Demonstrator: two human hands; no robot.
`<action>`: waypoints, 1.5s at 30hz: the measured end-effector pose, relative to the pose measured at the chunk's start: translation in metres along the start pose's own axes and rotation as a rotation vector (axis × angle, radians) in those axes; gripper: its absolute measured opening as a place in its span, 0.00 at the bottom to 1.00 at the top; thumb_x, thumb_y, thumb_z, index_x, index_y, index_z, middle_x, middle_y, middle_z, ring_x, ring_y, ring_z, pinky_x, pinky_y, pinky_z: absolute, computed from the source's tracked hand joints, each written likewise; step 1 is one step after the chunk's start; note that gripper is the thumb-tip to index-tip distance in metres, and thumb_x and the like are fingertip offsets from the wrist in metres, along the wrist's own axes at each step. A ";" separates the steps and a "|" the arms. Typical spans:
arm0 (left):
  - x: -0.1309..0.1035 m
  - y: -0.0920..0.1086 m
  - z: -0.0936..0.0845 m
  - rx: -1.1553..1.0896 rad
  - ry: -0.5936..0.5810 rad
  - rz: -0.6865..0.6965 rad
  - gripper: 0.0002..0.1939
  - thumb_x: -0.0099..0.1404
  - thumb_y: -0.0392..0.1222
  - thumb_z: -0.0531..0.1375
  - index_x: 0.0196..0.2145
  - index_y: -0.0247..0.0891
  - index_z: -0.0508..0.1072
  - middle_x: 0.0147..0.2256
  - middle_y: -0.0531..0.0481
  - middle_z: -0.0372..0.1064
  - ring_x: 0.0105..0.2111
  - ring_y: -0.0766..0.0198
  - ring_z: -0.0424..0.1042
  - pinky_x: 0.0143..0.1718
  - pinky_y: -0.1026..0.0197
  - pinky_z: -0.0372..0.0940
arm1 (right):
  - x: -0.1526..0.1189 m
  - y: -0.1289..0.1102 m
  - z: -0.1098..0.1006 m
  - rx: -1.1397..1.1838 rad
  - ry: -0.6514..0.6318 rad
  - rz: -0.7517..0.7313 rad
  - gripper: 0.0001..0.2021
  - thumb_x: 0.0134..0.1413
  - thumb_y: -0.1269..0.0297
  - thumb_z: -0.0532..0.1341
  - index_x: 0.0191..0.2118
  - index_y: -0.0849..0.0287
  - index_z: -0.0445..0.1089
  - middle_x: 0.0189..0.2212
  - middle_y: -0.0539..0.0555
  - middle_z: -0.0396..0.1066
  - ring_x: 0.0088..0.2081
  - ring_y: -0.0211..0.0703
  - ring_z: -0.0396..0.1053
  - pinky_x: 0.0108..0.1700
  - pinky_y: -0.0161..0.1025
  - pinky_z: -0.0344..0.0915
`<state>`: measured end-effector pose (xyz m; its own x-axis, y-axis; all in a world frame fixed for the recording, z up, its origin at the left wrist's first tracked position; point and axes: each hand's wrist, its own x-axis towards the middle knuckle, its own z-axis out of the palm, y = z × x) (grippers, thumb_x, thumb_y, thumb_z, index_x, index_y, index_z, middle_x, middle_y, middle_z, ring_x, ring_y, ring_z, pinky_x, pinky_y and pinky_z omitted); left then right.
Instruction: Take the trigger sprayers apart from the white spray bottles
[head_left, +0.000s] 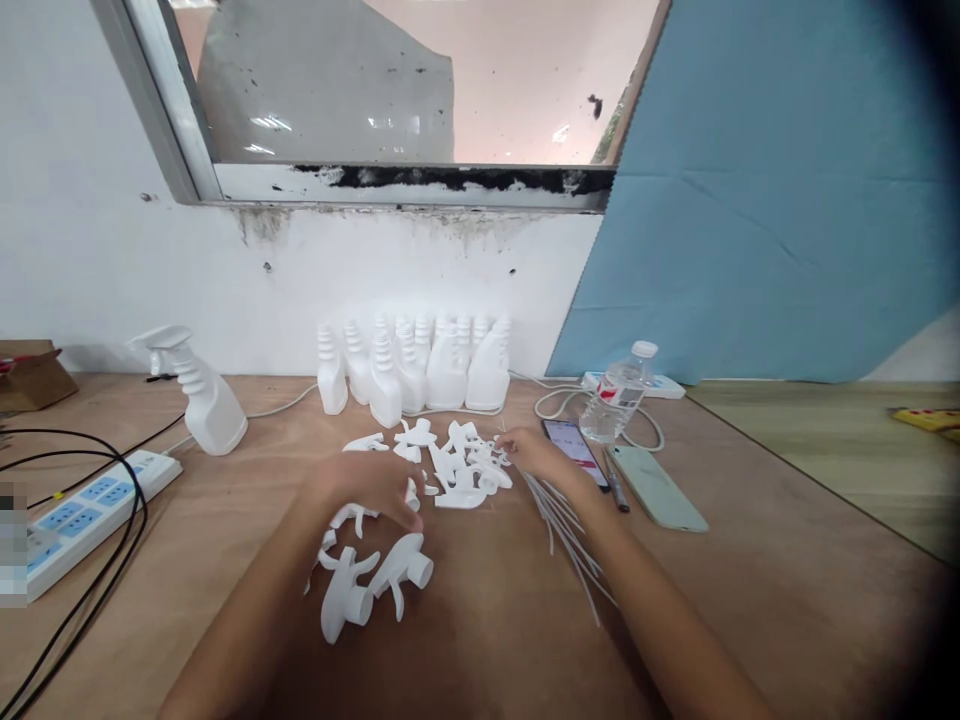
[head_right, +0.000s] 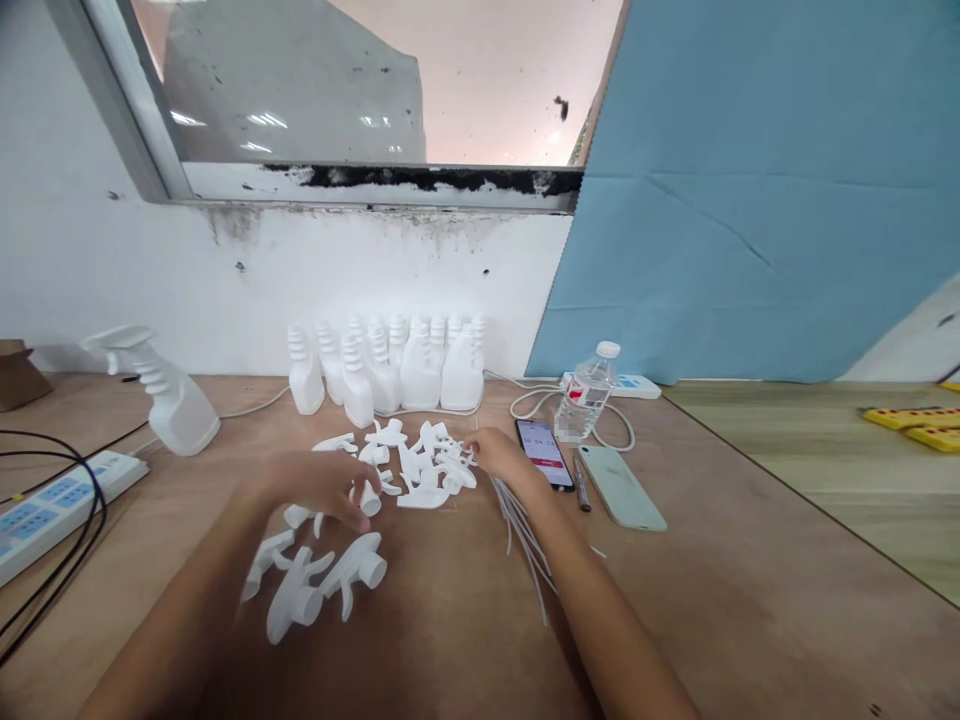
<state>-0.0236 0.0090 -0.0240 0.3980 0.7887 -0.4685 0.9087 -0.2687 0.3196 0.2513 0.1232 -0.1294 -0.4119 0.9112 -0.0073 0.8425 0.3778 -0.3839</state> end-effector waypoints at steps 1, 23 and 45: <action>0.006 0.013 0.008 0.039 -0.057 0.027 0.25 0.46 0.55 0.65 0.43 0.47 0.74 0.42 0.52 0.74 0.36 0.57 0.73 0.33 0.62 0.63 | 0.003 0.004 0.007 -0.019 -0.006 0.014 0.17 0.43 0.80 0.56 0.37 0.61 0.78 0.34 0.56 0.76 0.37 0.43 0.70 0.40 0.34 0.62; 0.047 -0.006 0.066 -0.224 -0.034 0.550 0.14 0.62 0.45 0.58 0.44 0.39 0.74 0.39 0.48 0.73 0.37 0.64 0.72 0.39 0.64 0.66 | -0.062 -0.055 0.032 0.762 0.207 -0.152 0.08 0.51 0.61 0.61 0.30 0.59 0.64 0.24 0.47 0.64 0.27 0.36 0.62 0.31 0.33 0.59; 0.074 -0.025 0.123 -1.073 0.259 0.577 0.20 0.53 0.40 0.68 0.39 0.38 0.64 0.41 0.48 0.67 0.45 0.61 0.67 0.50 0.56 0.59 | -0.087 -0.064 0.090 0.515 0.532 -0.458 0.03 0.59 0.68 0.57 0.36 0.57 0.68 0.28 0.51 0.71 0.28 0.36 0.68 0.32 0.33 0.65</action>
<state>-0.0018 0.0063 -0.1679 0.5575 0.8240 0.1010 -0.0006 -0.1213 0.9926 0.2022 0.0048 -0.1878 -0.3469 0.6919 0.6332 0.3184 0.7219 -0.6143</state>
